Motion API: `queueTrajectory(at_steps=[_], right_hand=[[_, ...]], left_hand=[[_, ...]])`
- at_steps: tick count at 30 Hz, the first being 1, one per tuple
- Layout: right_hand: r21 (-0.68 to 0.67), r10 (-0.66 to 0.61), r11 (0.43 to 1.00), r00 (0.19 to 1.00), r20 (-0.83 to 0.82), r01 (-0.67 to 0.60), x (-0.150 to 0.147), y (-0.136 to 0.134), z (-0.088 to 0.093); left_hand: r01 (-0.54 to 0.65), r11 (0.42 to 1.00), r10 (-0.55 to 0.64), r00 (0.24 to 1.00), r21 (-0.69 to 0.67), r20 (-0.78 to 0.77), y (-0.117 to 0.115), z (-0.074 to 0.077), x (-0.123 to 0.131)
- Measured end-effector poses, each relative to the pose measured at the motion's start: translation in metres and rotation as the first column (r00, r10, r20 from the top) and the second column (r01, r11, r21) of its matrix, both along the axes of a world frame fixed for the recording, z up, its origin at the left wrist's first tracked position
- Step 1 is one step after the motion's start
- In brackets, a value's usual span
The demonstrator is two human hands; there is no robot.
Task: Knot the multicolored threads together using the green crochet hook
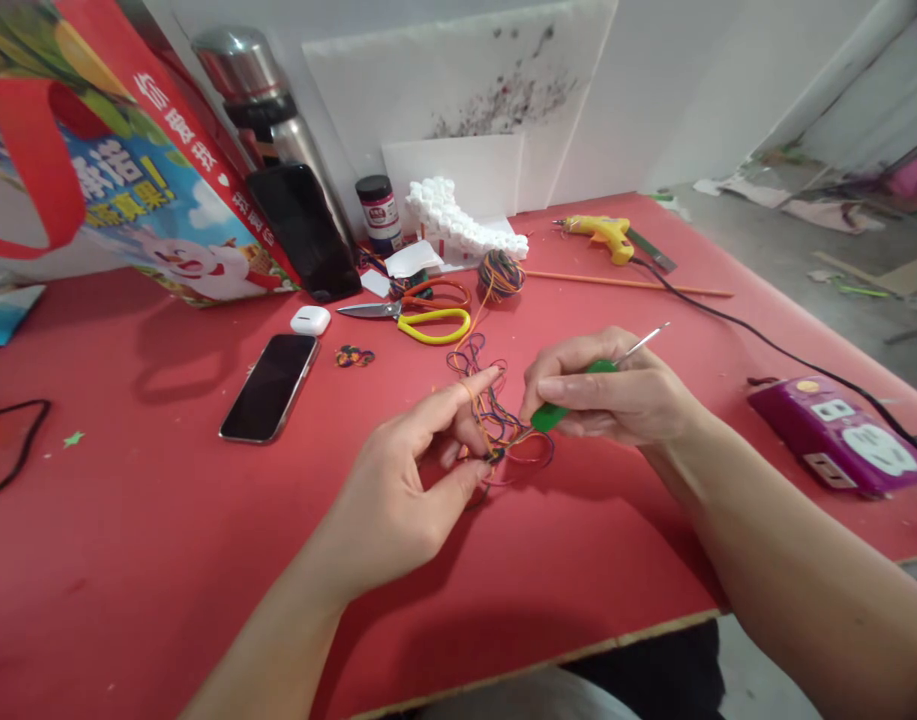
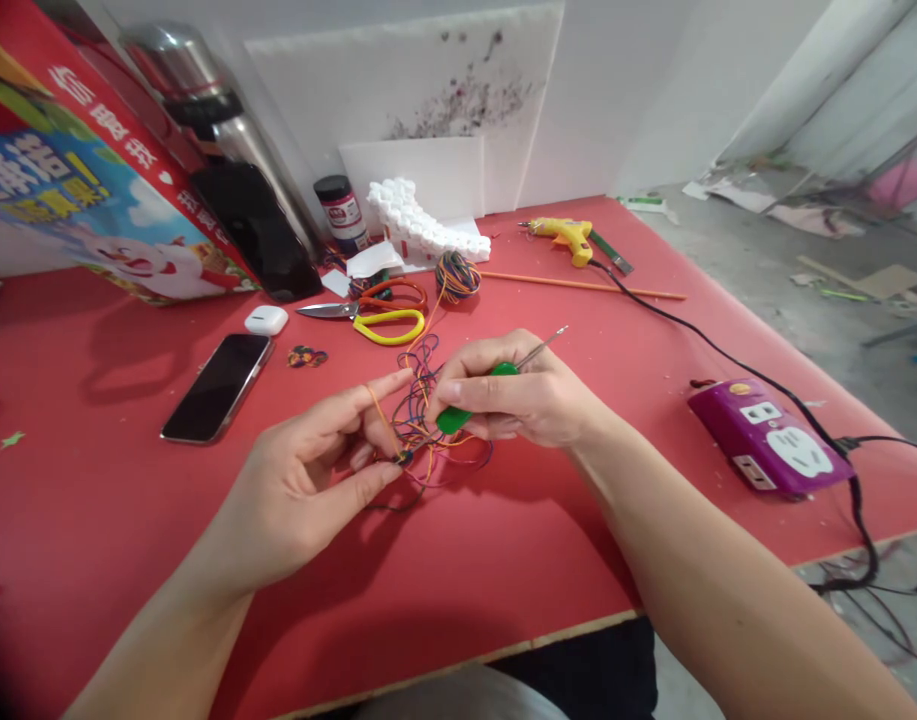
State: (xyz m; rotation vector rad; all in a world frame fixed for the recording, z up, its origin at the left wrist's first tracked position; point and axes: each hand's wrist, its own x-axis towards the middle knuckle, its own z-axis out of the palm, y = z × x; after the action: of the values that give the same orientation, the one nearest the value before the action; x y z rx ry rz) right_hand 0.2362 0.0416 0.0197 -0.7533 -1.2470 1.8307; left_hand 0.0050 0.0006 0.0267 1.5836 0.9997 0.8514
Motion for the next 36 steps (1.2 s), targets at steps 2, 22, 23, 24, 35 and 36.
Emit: queueTrajectory(at_steps=[2, 22, 23, 24, 35, 36], right_hand=[[0.017, -0.033, 0.999, 0.999, 0.010, 0.033, 0.000, 0.000, 0.001], [0.300, -0.253, 0.935, 0.949, 0.188, 0.190, -0.005, -0.007, -0.004], [0.348, -0.273, 0.918, 0.940, 0.205, 0.191, -0.006, -0.009, -0.004], [0.403, -0.289, 0.897, 0.931, 0.221, 0.183, -0.008, -0.010, -0.004], [0.972, -0.495, 0.231, 0.856, 0.149, -0.035, -0.036, -0.019, -0.026], [0.983, -0.537, 0.170, 0.829, 0.154, -0.073, -0.039, -0.019, -0.030]], left_hand=[[-0.007, 0.999, 0.007, 1.000, 0.035, -0.018, 0.001, -0.001, 0.000], [-0.206, 0.978, 0.204, 0.978, -0.038, -0.042, 0.010, -0.009, 0.002], [-0.231, 0.970, 0.231, 0.973, -0.069, -0.013, 0.012, -0.010, 0.003], [-0.252, 0.961, 0.256, 0.966, -0.112, 0.024, 0.014, -0.011, 0.003], [-0.069, 0.745, 0.462, 0.771, -0.663, 0.439, 0.028, -0.002, -0.004], [-0.072, 0.745, 0.472, 0.759, -0.663, 0.448, 0.028, -0.002, -0.003]])
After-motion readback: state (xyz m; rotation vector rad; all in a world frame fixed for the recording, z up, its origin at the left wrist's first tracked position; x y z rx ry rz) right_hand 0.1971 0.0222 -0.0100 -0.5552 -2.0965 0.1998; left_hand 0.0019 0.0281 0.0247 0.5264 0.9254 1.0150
